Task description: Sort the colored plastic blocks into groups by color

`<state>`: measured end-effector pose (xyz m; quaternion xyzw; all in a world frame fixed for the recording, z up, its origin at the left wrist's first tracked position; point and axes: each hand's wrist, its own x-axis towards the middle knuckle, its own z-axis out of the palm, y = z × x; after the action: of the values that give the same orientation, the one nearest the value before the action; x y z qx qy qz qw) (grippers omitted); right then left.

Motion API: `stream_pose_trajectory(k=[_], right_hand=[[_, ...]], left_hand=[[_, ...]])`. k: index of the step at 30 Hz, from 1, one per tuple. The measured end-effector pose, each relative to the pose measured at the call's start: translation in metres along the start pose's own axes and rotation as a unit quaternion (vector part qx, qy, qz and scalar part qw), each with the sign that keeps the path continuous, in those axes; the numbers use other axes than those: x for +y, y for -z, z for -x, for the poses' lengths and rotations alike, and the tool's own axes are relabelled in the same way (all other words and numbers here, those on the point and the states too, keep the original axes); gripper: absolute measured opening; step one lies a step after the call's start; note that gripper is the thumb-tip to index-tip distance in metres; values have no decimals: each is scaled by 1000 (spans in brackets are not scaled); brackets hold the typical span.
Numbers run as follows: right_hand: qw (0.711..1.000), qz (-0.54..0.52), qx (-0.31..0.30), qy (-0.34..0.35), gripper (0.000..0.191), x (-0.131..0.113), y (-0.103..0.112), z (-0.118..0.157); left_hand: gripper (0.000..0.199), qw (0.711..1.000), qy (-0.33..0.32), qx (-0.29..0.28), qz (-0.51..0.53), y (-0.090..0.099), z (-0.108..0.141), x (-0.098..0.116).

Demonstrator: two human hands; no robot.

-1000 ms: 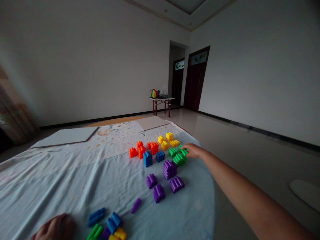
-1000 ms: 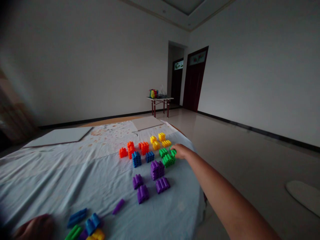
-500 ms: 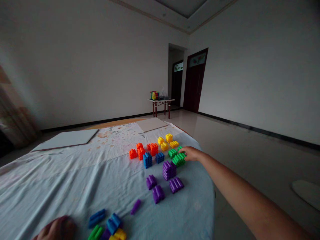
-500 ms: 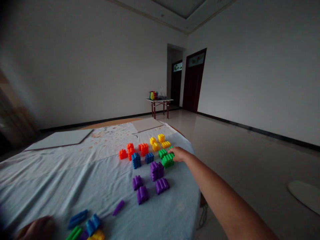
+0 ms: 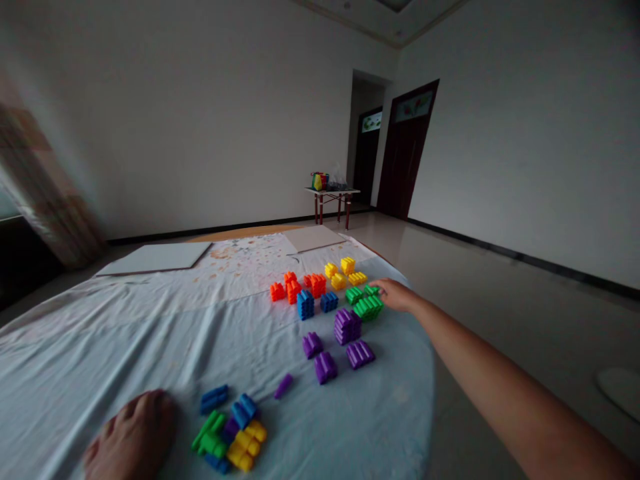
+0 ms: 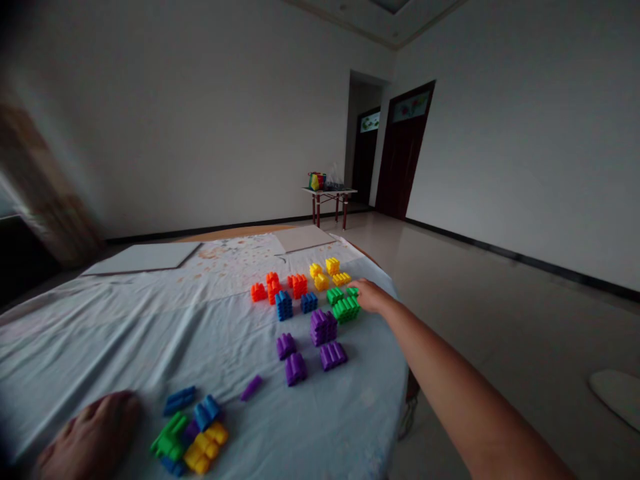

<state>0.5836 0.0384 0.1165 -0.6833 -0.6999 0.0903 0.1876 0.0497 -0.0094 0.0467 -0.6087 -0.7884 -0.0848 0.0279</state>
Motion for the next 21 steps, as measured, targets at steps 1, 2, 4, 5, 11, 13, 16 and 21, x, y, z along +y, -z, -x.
stream_pose_trajectory(k=[1,2,4,5,11,13,16,21], right_hand=[[1000,-6,24,5,51,-6,2,1],[998,-17,54,17,50,-15,4,3],[990,-54,115,64,46,-40,3,9],[983,-80,138,96,42,-57,0,14],[936,-210,0,282,32,-177,-47,68],[916,-222,-68,329,34,-207,-69,83],[901,-214,-108,362,42,-232,-99,91],[910,-175,-127,353,47,-241,-123,85]], left_hand=[[44,1000,-23,-8,18,6,3,4],[46,999,-25,-8,29,11,6,8],[47,999,-15,0,34,18,11,14],[47,999,-22,3,31,20,13,16],[45,999,-18,39,32,14,18,17],[44,998,-14,43,32,13,20,17],[43,998,-18,46,35,15,22,18],[41,998,-17,44,40,15,22,18]])
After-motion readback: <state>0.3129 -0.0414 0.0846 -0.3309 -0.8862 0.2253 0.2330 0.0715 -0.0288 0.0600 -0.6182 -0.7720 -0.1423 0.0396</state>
